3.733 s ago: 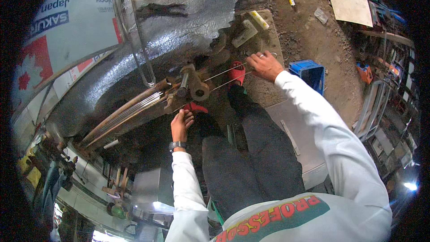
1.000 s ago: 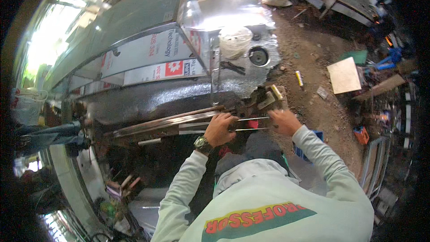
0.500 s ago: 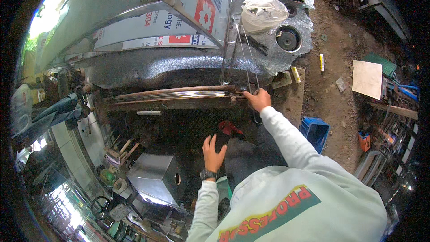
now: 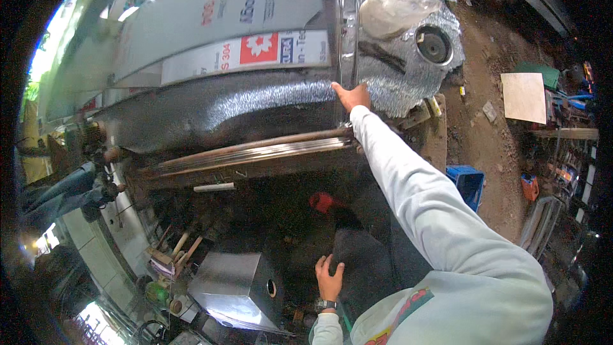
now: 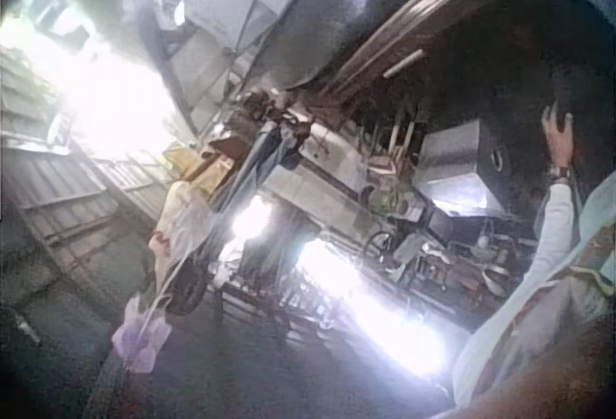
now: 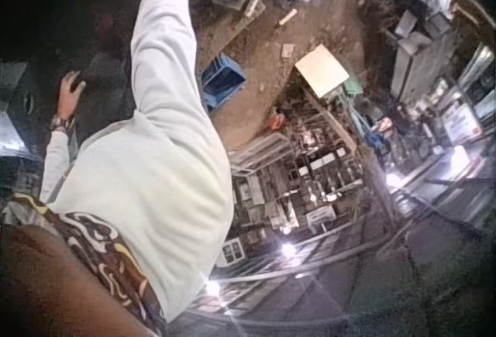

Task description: The person repeatedly bends a thin metal rod into a curved shape using a metal bending jig. They place the rod into the jig, apply pressure to bend it, and then remove it to inspect the curvature before repeating the process.

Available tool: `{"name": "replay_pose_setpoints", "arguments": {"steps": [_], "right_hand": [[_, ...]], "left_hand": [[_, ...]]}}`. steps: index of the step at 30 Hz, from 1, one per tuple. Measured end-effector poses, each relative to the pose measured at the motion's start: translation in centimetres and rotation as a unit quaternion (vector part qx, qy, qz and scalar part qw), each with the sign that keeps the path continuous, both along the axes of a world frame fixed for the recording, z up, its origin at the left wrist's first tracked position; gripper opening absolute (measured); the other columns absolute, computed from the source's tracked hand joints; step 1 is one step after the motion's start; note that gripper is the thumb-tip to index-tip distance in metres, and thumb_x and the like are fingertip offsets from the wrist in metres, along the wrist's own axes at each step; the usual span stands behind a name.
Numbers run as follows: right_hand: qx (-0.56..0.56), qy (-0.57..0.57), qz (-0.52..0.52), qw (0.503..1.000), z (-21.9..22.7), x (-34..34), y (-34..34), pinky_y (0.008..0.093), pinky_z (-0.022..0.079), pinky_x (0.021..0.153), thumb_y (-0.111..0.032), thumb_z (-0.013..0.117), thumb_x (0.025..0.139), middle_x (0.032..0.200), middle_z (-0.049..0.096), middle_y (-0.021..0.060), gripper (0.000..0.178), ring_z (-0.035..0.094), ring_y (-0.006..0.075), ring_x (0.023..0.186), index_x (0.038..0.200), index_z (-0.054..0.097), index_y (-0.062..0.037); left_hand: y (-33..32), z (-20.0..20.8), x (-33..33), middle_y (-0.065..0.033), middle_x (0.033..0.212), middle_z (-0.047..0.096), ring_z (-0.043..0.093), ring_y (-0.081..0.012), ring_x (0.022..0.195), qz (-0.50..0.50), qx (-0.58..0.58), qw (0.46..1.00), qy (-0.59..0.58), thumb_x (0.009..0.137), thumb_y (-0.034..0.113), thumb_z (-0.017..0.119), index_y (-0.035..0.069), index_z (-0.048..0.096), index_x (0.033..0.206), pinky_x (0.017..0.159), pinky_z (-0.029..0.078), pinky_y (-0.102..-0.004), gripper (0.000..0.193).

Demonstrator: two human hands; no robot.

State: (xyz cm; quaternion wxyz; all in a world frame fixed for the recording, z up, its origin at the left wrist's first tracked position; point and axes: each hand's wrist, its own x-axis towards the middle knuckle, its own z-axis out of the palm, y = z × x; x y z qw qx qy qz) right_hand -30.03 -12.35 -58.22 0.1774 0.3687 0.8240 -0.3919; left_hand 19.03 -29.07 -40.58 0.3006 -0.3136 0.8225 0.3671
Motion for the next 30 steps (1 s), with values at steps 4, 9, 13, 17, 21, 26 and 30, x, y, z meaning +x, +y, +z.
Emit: {"name": "replay_pose_setpoints", "arguments": {"steps": [4, 9, 13, 17, 21, 26, 30], "right_hand": [[0.168, 0.064, 0.104, 0.978, -3.5, 3.4, 1.0, 0.0456, 0.041, 0.112, -0.065, 0.069, 0.082, 0.138, 0.053, 0.036, 0.1, 0.051, 0.0447, 0.132, 0.139, 0.047, 0.0147], [0.158, 0.238, 0.178, 0.941, -0.4, 13.2, -2.9, 0.0471, 0.049, 0.1, -0.034, 0.067, 0.091, 0.121, 0.065, 0.025, 0.045, 0.062, 0.0405, 0.116, 0.118, 0.067, 0.0026], [0.081, 0.306, 0.35, 0.881, -0.3, 18.9, -8.8, 0.0443, 0.052, 0.091, -0.021, 0.069, 0.089, 0.108, 0.068, 0.0162, 0.022, 0.066, 0.0383, 0.104, 0.107, 0.07, -0.0069], [0.08, 0.318, 0.385, 0.863, -2.4, 16.8, -12.2, 0.0451, 0.052, 0.091, -0.021, 0.065, 0.092, 0.111, 0.065, 0.0142, 0.019, 0.063, 0.0376, 0.106, 0.107, 0.068, -0.0094], [0.15, 0.155, 0.488, 0.846, -3.3, 11.7, -13.2, 0.0467, 0.052, 0.091, -0.023, 0.076, 0.084, 0.105, 0.065, 0.0114, 0.027, 0.064, 0.036, 0.105, 0.107, 0.071, -0.011], [0.18, 0.137, 0.64, 0.734, -3.3, 10.4, -15.1, 0.0451, 0.056, 0.086, -0.009, 0.066, 0.086, 0.104, 0.069, 0.0122, 0.023, 0.068, 0.0343, 0.102, 0.108, 0.071, -0.0115], [0.202, 0.095, 0.667, 0.711, -4.6, 10.0, -13.8, 0.0451, 0.059, 0.085, -0.011, 0.063, 0.086, 0.11, 0.071, 0.0154, 0.02, 0.07, 0.0336, 0.104, 0.104, 0.072, -0.0058]], "left_hand": [[-6.7, -3.3, 3.3, -0.0242, 0.143, 0.052, 0.048, -0.0399, 0.134, 0.025, 0.014, 0.999, 0.026, 0.089, 0.031, 0.074, 0.004, 0.064, 0.132, 0.113, 0.039, -0.0468, 0.051], [-16.7, -6.2, 9.6, -0.02, 0.136, 0.059, 0.053, -0.037, 0.13, 0.101, -0.007, 0.995, -0.012, 0.092, 0.034, 0.072, 0.006, 0.064, 0.131, 0.11, 0.041, -0.0451, 0.048], [-19.2, -8.3, 14.1, -0.0169, 0.127, 0.066, 0.064, -0.0332, 0.116, 0.152, 0.024, 0.987, -0.04, 0.093, 0.036, 0.072, 0.007, 0.066, 0.129, 0.099, 0.049, -0.0417, 0.047], [-18.2, -6.3, 13.6, -0.014, 0.122, 0.07, 0.069, -0.0267, 0.106, 0.195, 0.074, 0.974, -0.088, 0.095, 0.033, 0.071, 0.007, 0.067, 0.128, 0.093, 0.052, -0.0373, 0.043], [-17.2, -7.2, 15.7, -0.0116, 0.117, 0.073, 0.069, -0.021, 0.103, 0.219, 0.119, 0.968, -0.041, 0.097, 0.028, 0.07, 0.008, 0.067, 0.129, 0.091, 0.053, -0.0354, 0.038], [-17.2, -9.2, 17.5, -0.0131, 0.123, 0.07, 0.068, -0.0251, 0.106, 0.205, 0.133, 0.965, -0.093, 0.097, 0.031, 0.069, 0.005, 0.068, 0.125, 0.094, 0.052, -0.0362, 0.038], [-16.0, -9.4, 16.6, -0.0139, 0.122, 0.07, 0.065, -0.0273, 0.115, 0.165, 0.124, 0.977, -0.055, 0.097, 0.03, 0.069, 0.004, 0.069, 0.122, 0.101, 0.047, -0.0369, 0.036]]}}
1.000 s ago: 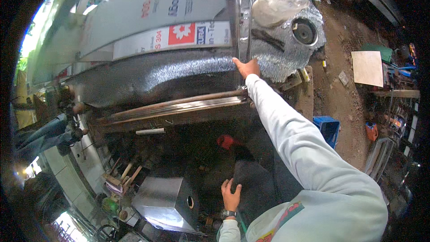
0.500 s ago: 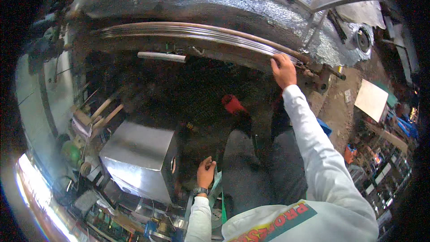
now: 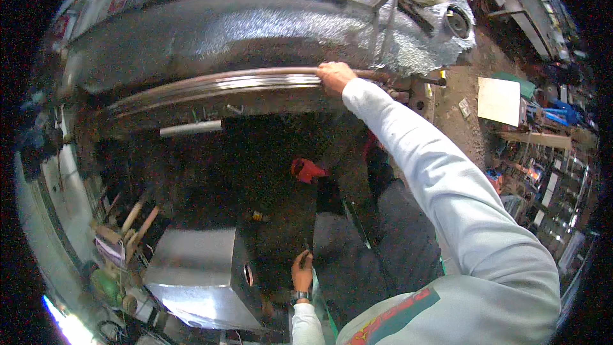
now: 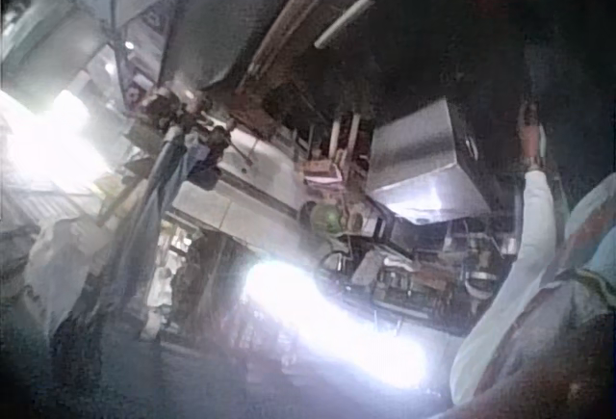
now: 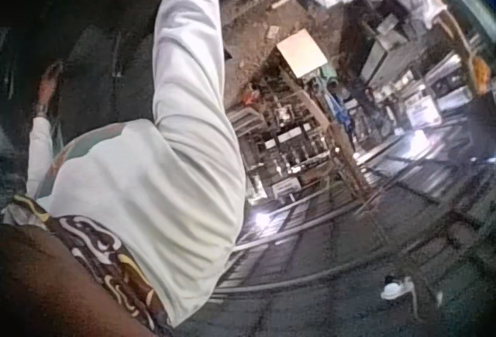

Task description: The person repeatedly bends a thin metal rod into a curved shape using a metal bending jig. They place the rod into the jig, apply pressure to bend it, and then remove it to inspect the curvature before repeating the process.

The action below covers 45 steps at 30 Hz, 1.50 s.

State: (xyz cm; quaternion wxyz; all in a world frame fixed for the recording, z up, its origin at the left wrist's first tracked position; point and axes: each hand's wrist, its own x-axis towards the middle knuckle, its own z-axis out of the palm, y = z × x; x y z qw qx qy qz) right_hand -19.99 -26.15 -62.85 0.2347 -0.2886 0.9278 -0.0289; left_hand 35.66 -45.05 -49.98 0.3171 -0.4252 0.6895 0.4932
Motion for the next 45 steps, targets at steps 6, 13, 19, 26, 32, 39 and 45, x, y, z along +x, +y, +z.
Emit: {"name": "replay_pose_setpoints", "arguments": {"steps": [6, 13, 19, 26, 32, 39, 45], "right_hand": [[-0.09, 0.033, -0.024, 0.995, 0.8, 0.6, 0.3, 0.0467, 0.061, 0.081, -0.01, 0.057, 0.092, 0.106, 0.072, 0.0171, 0.018, 0.073, 0.035, 0.098, 0.098, 0.072, -0.0028], [-0.063, 0.024, 0.024, 0.997, 1.3, 0.5, -1.3, 0.0446, 0.061, 0.075, -0.015, 0.062, 0.087, 0.09, 0.076, 0.0145, 0.018, 0.076, 0.0309, 0.087, 0.086, 0.077, -0.0068], [-0.172, 0.12, -0.024, 0.978, -0.3, 2.7, 1.4, 0.0459, 0.059, 0.078, -0.02, 0.06, 0.091, 0.097, 0.072, 0.0132, 0.017, 0.073, 0.0319, 0.094, 0.095, 0.072, -0.0092], [-0.298, 0.103, -0.128, 0.94, 4.8, 7.6, 2.7, 0.0482, 0.056, 0.079, -0.015, 0.065, 0.084, 0.094, 0.064, 0.0135, 0.017, 0.067, 0.0356, 0.09, 0.098, 0.062, -0.0078], [-0.353, 0.081, -0.228, 0.904, 14.4, 13.6, 9.4, 0.0466, 0.054, 0.068, -0.024, 0.07, 0.085, 0.084, 0.062, 0.0132, 0.02, 0.066, 0.0351, 0.079, 0.087, 0.061, -0.0058], [-0.211, -0.114, -0.339, 0.91, 17.1, 20.9, 38.4, 0.0366, 0.054, 0.082, -0.034, 0.077, 0.085, 0.098, 0.069, 0.0174, 0.04, 0.068, 0.0304, 0.091, 0.105, 0.07, -0.0008], [-0.247, -0.313, -0.391, 0.829, 18.9, 19.7, 51.5, 0.0339, 0.052, 0.077, -0.024, 0.079, 0.085, 0.094, 0.069, 0.0119, 0.032, 0.066, 0.0217, 0.085, 0.104, 0.07, 0.0009]], "left_hand": [[-3.1, -3.6, 2.4, -0.0123, 0.12, 0.071, 0.065, -0.0221, 0.112, -0.032, 0.011, 0.995, 0.099, 0.099, 0.026, 0.067, 0.002, 0.068, 0.122, 0.099, 0.048, -0.0331, 0.034], [-5.5, -3.2, 1.8, -0.0115, 0.12, 0.071, 0.065, -0.023, 0.11, -0.075, -0.031, 0.994, 0.075, 0.097, 0.029, 0.068, 0.002, 0.07, 0.12, 0.097, 0.049, -0.0354, 0.035], [-5.0, -2.9, 0.2, -0.0121, 0.117, 0.071, 0.065, -0.0257, 0.11, -0.072, -0.025, 0.996, 0.041, 0.098, 0.034, 0.068, 0.005, 0.07, 0.12, 0.095, 0.049, -0.0365, 0.037], [-3.7, -2.9, -9.3, -0.0116, 0.122, 0.068, 0.063, -0.0252, 0.113, -0.126, -0.051, 0.986, 0.101, 0.098, 0.037, 0.067, 0.002, 0.067, 0.122, 0.1, 0.048, -0.0356, 0.042], [-3.0, -2.7, -23.1, -0.0132, 0.137, 0.06, 0.059, -0.0274, 0.123, 0.169, 0.139, 0.947, 0.234, 0.1, 0.042, 0.063, 0.005, 0.049, 0.143, 0.106, 0.045, -0.0392, 0.058], [2.0, -0.9, -34.7, -0.0064, 0.109, 0.067, 0.063, -0.0199, 0.103, 0.465, 0.171, 0.804, 0.33, 0.101, 0.046, 0.059, 0.011, 0.061, 0.118, 0.096, 0.052, -0.0358, 0.039], [27.4, 0.3, -34.3, -0.0078, 0.093, 0.068, 0.066, -0.0202, 0.083, 0.19, 0.049, 0.928, 0.316, 0.107, 0.031, 0.048, 0.008, 0.059, 0.103, 0.076, 0.055, -0.036, 0.025]]}}
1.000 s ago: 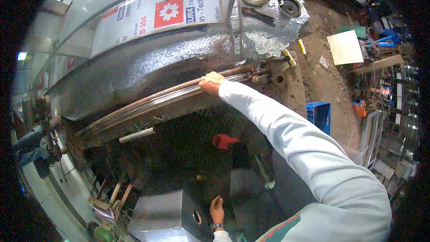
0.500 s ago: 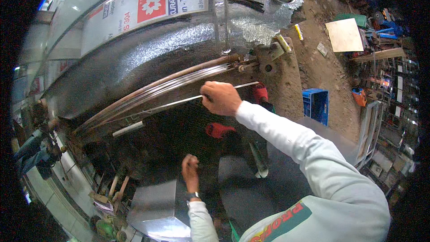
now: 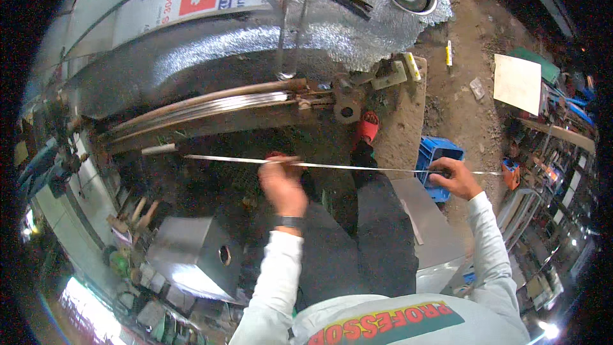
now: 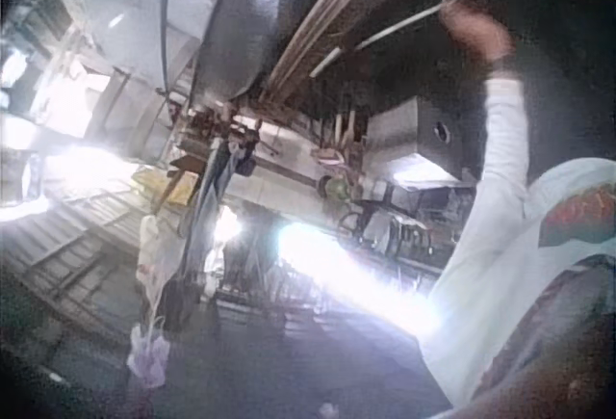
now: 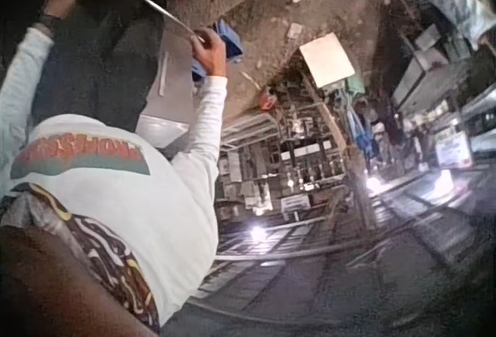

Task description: The person repeatedly bends a thin metal rod into a curved shape using a metal bending jig. They place the rod into the jig, apply pressure to bend it, and then remove it to inspect the curvature before repeating the process.

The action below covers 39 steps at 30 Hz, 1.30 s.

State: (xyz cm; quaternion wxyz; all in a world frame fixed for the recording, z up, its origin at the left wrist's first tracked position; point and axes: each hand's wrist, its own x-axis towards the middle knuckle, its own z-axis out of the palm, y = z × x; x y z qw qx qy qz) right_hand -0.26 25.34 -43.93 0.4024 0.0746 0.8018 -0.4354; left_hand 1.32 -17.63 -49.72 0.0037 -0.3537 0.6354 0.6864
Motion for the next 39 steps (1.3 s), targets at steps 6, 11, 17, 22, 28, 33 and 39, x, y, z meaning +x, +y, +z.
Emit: {"name": "replay_pose_setpoints", "arguments": {"steps": [6, 11, 17, 22, 28, 33, 39], "right_hand": [[0.028, 0.054, 0.008, 0.998, -1.8, -0.1, 10.9, 0.0335, 0.052, 0.083, -0.006, 0.069, 0.089, 0.096, 0.072, 0.0107, 0.013, 0.069, 0.0243, 0.091, 0.101, 0.073, -0.003], [0.122, 0.036, -0.046, 0.991, -3.1, -0.9, 21.6, 0.0333, 0.05, 0.086, -0.02, 0.073, 0.091, 0.099, 0.071, 0.0104, 0.019, 0.067, 0.0224, 0.095, 0.098, 0.073, -0.0023], [0.167, 0.066, -0.043, 0.983, -6.7, -5.5, 19.8, 0.0336, 0.049, 0.087, -0.023, 0.074, 0.09, 0.099, 0.07, 0.0103, 0.023, 0.066, 0.024, 0.094, 0.099, 0.072, -0.0013], [0.134, 0.067, -0.025, 0.988, -10.9, -7.2, 19.0, 0.032, 0.049, 0.087, -0.019, 0.074, 0.089, 0.096, 0.069, 0.0104, 0.02, 0.066, 0.0237, 0.095, 0.098, 0.071, -0.0011], [0.111, 0.099, 0.004, 0.989, -14.3, -8.8, 19.4, 0.0325, 0.049, 0.088, -0.015, 0.075, 0.087, 0.095, 0.068, 0.0096, 0.016, 0.065, 0.0243, 0.095, 0.094, 0.071, -0.0012], [0.109, 0.168, -0.001, 0.98, -15.2, -10.9, 18.4, 0.0327, 0.048, 0.087, -0.013, 0.077, 0.086, 0.095, 0.067, 0.0087, 0.015, 0.064, 0.0223, 0.094, 0.091, 0.07, -0.0009], [0.123, -0.061, 0.055, 0.989, -16.9, -13.8, 22.9, 0.0304, 0.047, 0.081, -0.021, 0.074, 0.09, 0.087, 0.068, 0.0058, 0.021, 0.063, 0.0175, 0.085, 0.093, 0.07, -0.001]], "left_hand": [[26.1, 0.5, 3.0, -0.0114, 0.111, 0.072, 0.071, -0.0184, 0.095, -0.046, 0.333, 0.922, -0.192, 0.106, 0.025, 0.056, 0.001, 0.06, 0.114, 0.083, 0.058, -0.0313, 0.026], [31.7, -6.2, -3.7, -0.0115, 0.108, 0.072, 0.072, -0.02, 0.095, -0.084, 0.36, 0.906, -0.205, 0.107, 0.031, 0.054, -0.001, 0.06, 0.119, 0.081, 0.059, -0.0313, 0.035], [31.3, -11.6, -8.0, -0.0129, 0.106, 0.072, 0.073, -0.0213, 0.091, -0.039, 0.336, 0.921, -0.194, 0.106, 0.03, 0.055, 0.0, 0.06, 0.113, 0.078, 0.061, -0.0339, 0.031], [28.8, -13.2, -7.8, -0.0143, 0.11, 0.069, 0.071, -0.0227, 0.097, -0.021, 0.335, 0.924, -0.186, 0.107, 0.031, 0.054, 0.002, 0.059, 0.116, 0.081, 0.06, -0.0332, 0.031], [28.9, -14.3, -8.0, -0.014, 0.112, 0.069, 0.071, -0.0212, 0.096, 0.028, 0.37, 0.91, -0.184, 0.107, 0.029, 0.053, 0.001, 0.059, 0.116, 0.08, 0.061, -0.0319, 0.031], [28.6, -15.0, -8.3, -0.015, 0.114, 0.068, 0.07, -0.0237, 0.099, 0.068, 0.38, 0.905, -0.178, 0.109, 0.029, 0.049, -0.001, 0.057, 0.122, 0.083, 0.061, -0.0341, 0.034], [23.1, -14.0, -3.2, -0.0163, 0.119, 0.069, 0.071, -0.0251, 0.098, 0.046, 0.4, 0.889, -0.218, 0.108, 0.037, 0.05, 0.0, 0.056, 0.127, 0.083, 0.06, -0.0366, 0.041]]}}
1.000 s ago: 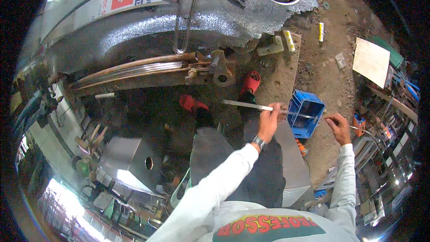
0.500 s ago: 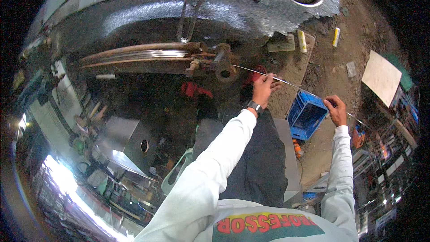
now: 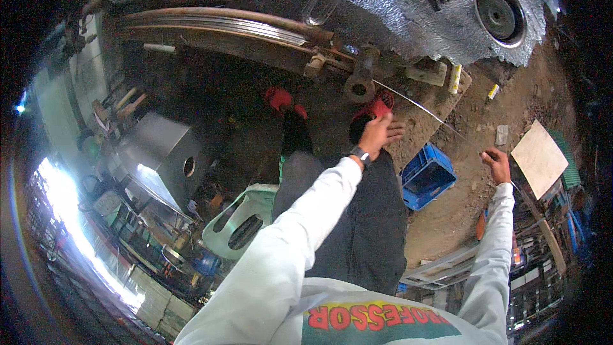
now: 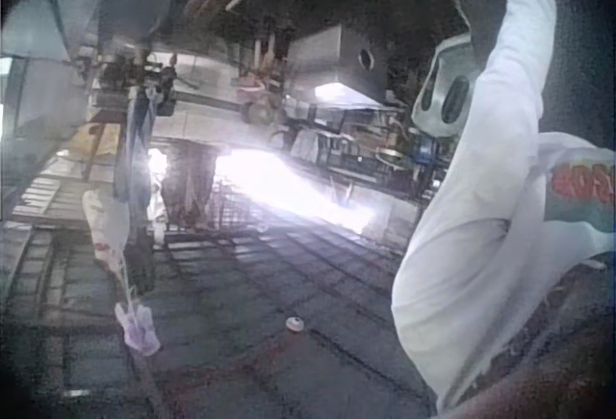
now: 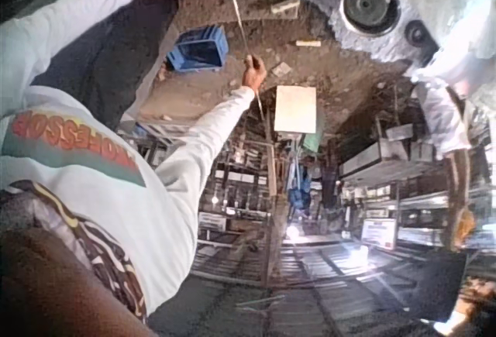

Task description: The person repeatedly bends a thin metal rod into a curved shape using a metal bending jig. They place the rod into the jig, apply pressure to bend it, and then remove it to inspect the curvature before repeating the process.

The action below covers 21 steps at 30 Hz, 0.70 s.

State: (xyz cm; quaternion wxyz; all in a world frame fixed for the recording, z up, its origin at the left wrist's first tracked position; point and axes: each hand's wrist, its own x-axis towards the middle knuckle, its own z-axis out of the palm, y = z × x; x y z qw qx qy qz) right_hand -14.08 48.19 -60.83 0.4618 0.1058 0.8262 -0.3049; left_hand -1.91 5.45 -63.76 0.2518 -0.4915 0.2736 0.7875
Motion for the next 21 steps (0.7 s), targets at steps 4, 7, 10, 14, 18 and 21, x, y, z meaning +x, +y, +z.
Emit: {"name": "replay_pose_setpoints", "arguments": {"steps": [4, 7, 10, 14, 18, 21], "right_hand": [[0.001, -0.154, 0.036, 0.987, -1.3, -3.5, 1.3, 0.0299, 0.046, 0.074, -0.029, 0.075, 0.09, 0.082, 0.07, 0.0032, 0.03, 0.062, 0.0152, 0.079, 0.099, 0.073, -0.001], [-0.042, -0.119, 0.038, 0.991, -2.3, -4.5, 0.5, 0.0316, 0.049, 0.08, -0.034, 0.076, 0.089, 0.092, 0.072, 0.0059, 0.038, 0.065, 0.0174, 0.088, 0.106, 0.072, 0.0001], [-0.059, -0.028, 0.041, 0.997, -3.2, -3.7, -3.2, 0.0337, 0.051, 0.091, -0.038, 0.078, 0.088, 0.107, 0.074, 0.0106, 0.048, 0.068, 0.0207, 0.103, 0.115, 0.071, 0.0008], [-0.015, 0.064, 0.033, 0.997, -4.6, -1.8, -3.8, 0.0315, 0.05, 0.081, -0.032, 0.079, 0.089, 0.093, 0.073, 0.0072, 0.037, 0.066, 0.0165, 0.09, 0.104, 0.071, 0.0004], [-0.035, 0.045, -0.022, 0.998, -2.6, -0.2, -4.4, 0.0288, 0.044, 0.067, -0.03, 0.078, 0.089, 0.078, 0.064, 0.0003, 0.031, 0.055, 0.0107, 0.073, 0.087, 0.067, -0.0011], [-0.017, 0.05, -0.024, 0.998, -2.0, 1.1, -2.7, 0.0266, 0.046, 0.071, -0.026, 0.077, 0.09, 0.08, 0.065, -0.0003, 0.025, 0.059, 0.0099, 0.076, 0.091, 0.069, -0.0025]], "left_hand": [[-6.5, 0.0, 4.9, -0.0152, 0.115, 0.071, 0.071, -0.0234, 0.097, -0.011, -0.079, 0.996, -0.027, 0.105, 0.041, 0.054, 0.002, 0.06, 0.124, 0.083, 0.059, -0.0355, 0.044], [-10.4, 0.6, 6.1, -0.0137, 0.112, 0.072, 0.071, -0.0219, 0.096, -0.011, -0.191, 0.981, -0.039, 0.102, 0.04, 0.062, 0.003, 0.061, 0.124, 0.084, 0.058, -0.0332, 0.043], [-11.5, 2.0, 3.3, -0.0115, 0.105, 0.073, 0.071, -0.0194, 0.093, -0.013, -0.27, 0.962, 0.036, 0.099, 0.035, 0.067, -0.001, 0.062, 0.124, 0.078, 0.058, -0.0299, 0.044], [-10.7, 3.5, -1.6, -0.0119, 0.092, 0.075, 0.073, -0.017, 0.079, -0.098, -0.39, 0.91, 0.101, 0.096, 0.032, 0.072, -0.004, 0.069, 0.113, 0.07, 0.058, -0.0292, 0.04], [-11.0, 2.7, -1.8, -0.0139, 0.081, 0.075, 0.074, -0.0174, 0.07, -0.124, -0.438, 0.887, 0.075, 0.095, 0.032, 0.071, -0.005, 0.071, 0.102, 0.064, 0.057, -0.0297, 0.038], [-9.7, 3.3, -2.4, -0.014, 0.078, 0.075, 0.074, -0.0181, 0.068, -0.146, -0.456, 0.876, 0.056, 0.096, 0.032, 0.069, -0.004, 0.071, 0.097, 0.062, 0.057, -0.03, 0.036]]}}
